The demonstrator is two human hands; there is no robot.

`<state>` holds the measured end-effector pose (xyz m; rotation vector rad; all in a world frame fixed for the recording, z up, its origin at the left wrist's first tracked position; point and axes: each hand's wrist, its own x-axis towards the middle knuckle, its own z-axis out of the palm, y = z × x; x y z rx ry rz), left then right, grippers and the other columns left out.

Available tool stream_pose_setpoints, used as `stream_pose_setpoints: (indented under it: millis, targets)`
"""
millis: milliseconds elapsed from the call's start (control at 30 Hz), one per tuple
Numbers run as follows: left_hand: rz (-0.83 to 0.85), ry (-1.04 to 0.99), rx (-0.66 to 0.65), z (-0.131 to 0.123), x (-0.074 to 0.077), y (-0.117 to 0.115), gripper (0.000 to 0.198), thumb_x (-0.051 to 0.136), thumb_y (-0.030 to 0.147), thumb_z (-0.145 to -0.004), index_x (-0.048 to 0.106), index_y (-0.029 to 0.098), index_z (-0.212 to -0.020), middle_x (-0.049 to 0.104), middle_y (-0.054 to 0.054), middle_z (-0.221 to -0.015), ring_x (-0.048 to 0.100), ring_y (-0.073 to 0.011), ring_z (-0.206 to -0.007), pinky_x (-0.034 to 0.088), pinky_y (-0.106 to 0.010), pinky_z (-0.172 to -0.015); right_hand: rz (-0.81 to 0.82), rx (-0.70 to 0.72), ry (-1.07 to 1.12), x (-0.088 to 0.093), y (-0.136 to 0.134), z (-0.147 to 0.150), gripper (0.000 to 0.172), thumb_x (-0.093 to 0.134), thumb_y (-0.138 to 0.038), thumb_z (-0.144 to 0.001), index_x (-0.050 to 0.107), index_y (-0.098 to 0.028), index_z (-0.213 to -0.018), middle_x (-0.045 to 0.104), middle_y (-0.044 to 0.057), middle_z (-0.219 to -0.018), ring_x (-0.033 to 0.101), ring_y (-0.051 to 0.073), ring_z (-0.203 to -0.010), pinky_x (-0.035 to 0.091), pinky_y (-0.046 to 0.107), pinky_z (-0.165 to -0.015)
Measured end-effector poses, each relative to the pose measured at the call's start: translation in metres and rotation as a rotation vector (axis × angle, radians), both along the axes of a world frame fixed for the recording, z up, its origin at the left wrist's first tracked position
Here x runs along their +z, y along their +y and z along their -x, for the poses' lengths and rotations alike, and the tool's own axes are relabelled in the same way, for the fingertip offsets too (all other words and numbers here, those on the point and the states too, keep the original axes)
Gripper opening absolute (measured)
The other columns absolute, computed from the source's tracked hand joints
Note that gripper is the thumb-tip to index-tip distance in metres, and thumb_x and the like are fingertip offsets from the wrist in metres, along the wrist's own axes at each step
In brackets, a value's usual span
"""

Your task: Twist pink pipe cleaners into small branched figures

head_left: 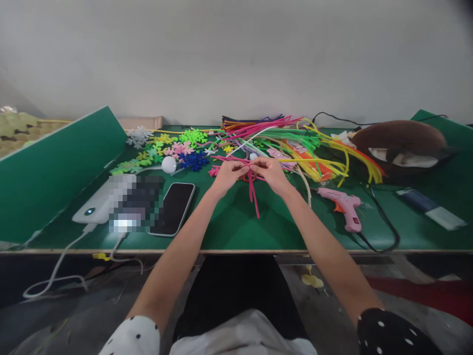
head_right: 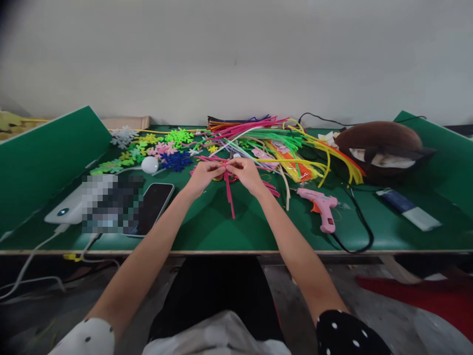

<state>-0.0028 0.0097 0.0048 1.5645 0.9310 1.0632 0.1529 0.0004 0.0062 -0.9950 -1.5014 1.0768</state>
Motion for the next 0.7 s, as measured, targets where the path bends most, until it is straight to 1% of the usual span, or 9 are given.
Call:
stream_pose_setpoints:
  millis: [67,133,233,367,433,533,700]
  targets:
    - [0.015,-0.016,-0.023,-0.0011,-0.0022,0.0003,0.022,0.066,0.033,-0.067,0.064,0.011,-0.067,0.057,-0.001,-0.059,0.05,-0.0088,-0.055,0.04,-0.023,-0.057,0.02,-0.034,0.021,-0.0012,0.0013,0.0005,0.017,0.065,-0.031,-0.068,0.062,-0.015,-0.073,0.058,0.0,-0.064,0.05,0.011,-0.058,0.041,0.027,-0.057]
    - [0.023,-0.015,-0.039,-0.0024,-0.0046,0.0009,0.023,0.067,0.033,-0.066,0.065,0.011,-0.068,0.059,-0.001,-0.062,0.052,-0.0096,-0.058,0.042,-0.024,-0.06,0.042,-0.035,0.06,-0.0029,0.0023,0.0018,0.016,0.063,-0.03,-0.069,0.06,-0.015,-0.074,0.057,0.0,-0.064,0.05,0.01,-0.057,0.04,0.026,-0.057]
    - [0.002,-0.007,-0.021,-0.0044,-0.0074,0.0019,0.023,0.065,0.034,-0.068,0.064,0.011,-0.064,0.058,-0.001,-0.061,0.052,-0.0099,-0.058,0.043,-0.024,-0.061,0.047,-0.024,0.096,-0.0039,0.0025,0.0038,0.014,0.06,-0.029,-0.07,0.057,-0.016,-0.074,0.055,-0.001,-0.064,0.05,0.009,-0.057,0.04,0.025,-0.057]
    - [-0.042,0.003,0.057,-0.0054,-0.0091,0.0025,0.021,0.062,0.032,-0.068,0.064,0.012,-0.061,0.057,-0.001,-0.059,0.05,-0.0104,-0.058,0.042,-0.024,-0.059,0.018,-0.04,0.043,-0.0015,0.0008,0.003,0.01,0.057,-0.026,-0.072,0.055,-0.016,-0.071,0.054,-0.001,-0.064,0.049,0.009,-0.057,0.04,0.025,-0.057]
    - [-0.051,0.012,0.066,-0.0051,-0.0093,0.0022,0.02,0.061,0.03,-0.068,0.065,0.012,-0.061,0.057,-0.001,-0.058,0.05,-0.0105,-0.058,0.041,-0.024,-0.058,-0.008,-0.019,-0.003,0.0001,0.0001,0.0012,0.011,0.057,-0.027,-0.072,0.056,-0.016,-0.072,0.055,-0.001,-0.066,0.05,0.01,-0.059,0.04,0.026,-0.058]
    - [-0.071,0.011,0.069,-0.0048,-0.009,0.0008,0.019,0.06,0.029,-0.069,0.064,0.013,-0.059,0.054,0.0,-0.056,0.048,-0.01,-0.056,0.04,-0.024,-0.057,-0.038,0.023,-0.049,0.001,0.0003,-0.0011,0.017,0.061,-0.033,-0.073,0.056,-0.017,-0.074,0.056,0.0,-0.068,0.05,0.011,-0.062,0.041,0.027,-0.06]
    - [-0.102,-0.009,0.138,-0.0067,-0.0079,-0.0022,0.02,0.058,0.028,-0.069,0.065,0.013,-0.059,0.052,0.002,-0.052,0.043,-0.0087,-0.052,0.033,-0.023,-0.051,-0.045,0.037,0.013,-0.0019,0.0016,0.0014,0.021,0.063,-0.037,-0.072,0.053,-0.019,-0.073,0.052,-0.002,-0.065,0.048,0.011,-0.06,0.041,0.027,-0.06]
